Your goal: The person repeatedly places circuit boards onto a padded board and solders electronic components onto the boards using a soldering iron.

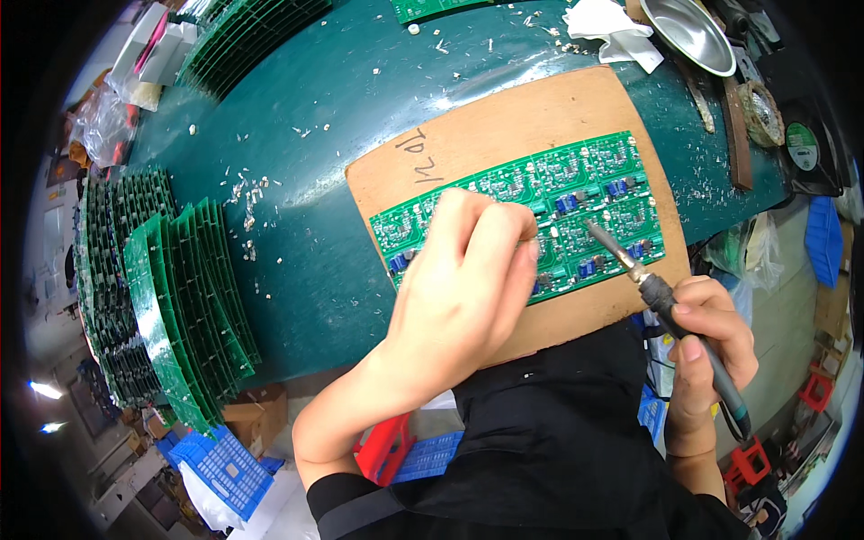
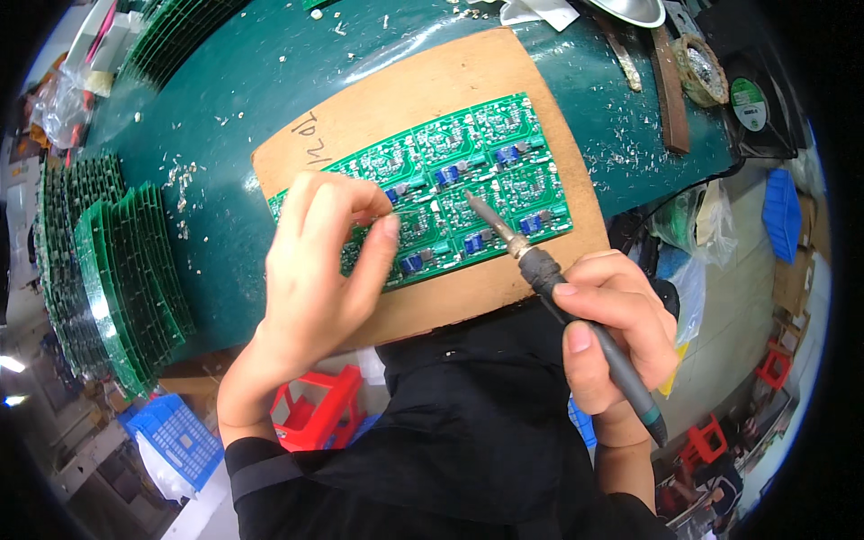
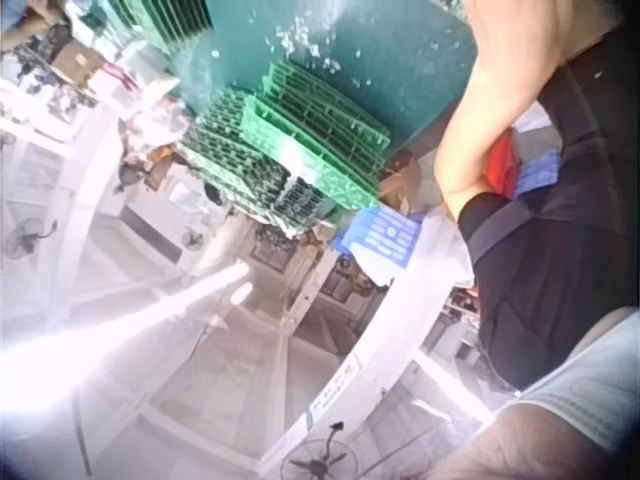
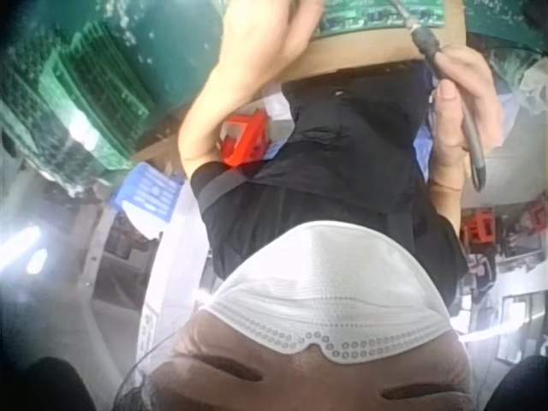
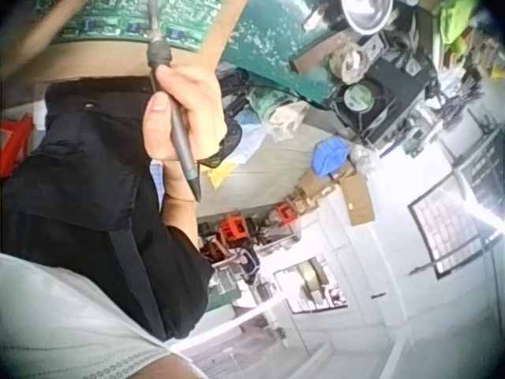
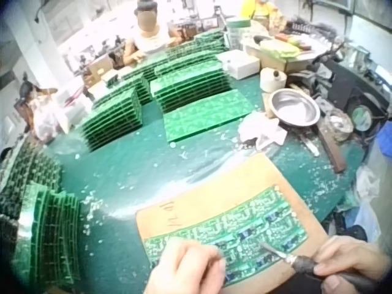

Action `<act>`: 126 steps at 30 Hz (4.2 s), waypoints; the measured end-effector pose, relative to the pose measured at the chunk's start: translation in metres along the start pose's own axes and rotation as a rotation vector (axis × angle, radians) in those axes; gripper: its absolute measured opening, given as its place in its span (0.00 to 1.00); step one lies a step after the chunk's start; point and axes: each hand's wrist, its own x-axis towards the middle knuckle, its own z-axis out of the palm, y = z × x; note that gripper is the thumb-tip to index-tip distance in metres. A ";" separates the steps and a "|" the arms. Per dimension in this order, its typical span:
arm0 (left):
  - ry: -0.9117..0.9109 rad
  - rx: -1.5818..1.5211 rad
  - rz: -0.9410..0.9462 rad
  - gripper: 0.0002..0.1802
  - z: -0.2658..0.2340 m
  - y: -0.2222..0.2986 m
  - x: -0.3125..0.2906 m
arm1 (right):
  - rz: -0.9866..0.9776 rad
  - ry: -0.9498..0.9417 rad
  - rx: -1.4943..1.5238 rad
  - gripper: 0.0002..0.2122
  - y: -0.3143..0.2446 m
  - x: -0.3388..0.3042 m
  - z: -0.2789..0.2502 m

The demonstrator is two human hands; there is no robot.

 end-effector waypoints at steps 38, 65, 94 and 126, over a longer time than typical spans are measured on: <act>-0.004 0.016 0.190 0.09 0.053 0.013 0.037 | 0.091 0.064 0.131 0.09 0.030 0.004 -0.030; -0.036 0.022 -0.149 0.08 -0.059 -0.018 -0.018 | -0.078 0.282 -0.382 0.14 0.072 0.028 -0.054; 0.518 1.139 -0.234 0.06 -0.186 -0.023 -0.158 | -0.021 0.172 -0.269 0.12 0.075 0.019 -0.035; 0.753 1.056 -0.171 0.25 -0.164 0.001 -0.135 | -0.073 0.066 -0.159 0.06 0.078 0.006 -0.031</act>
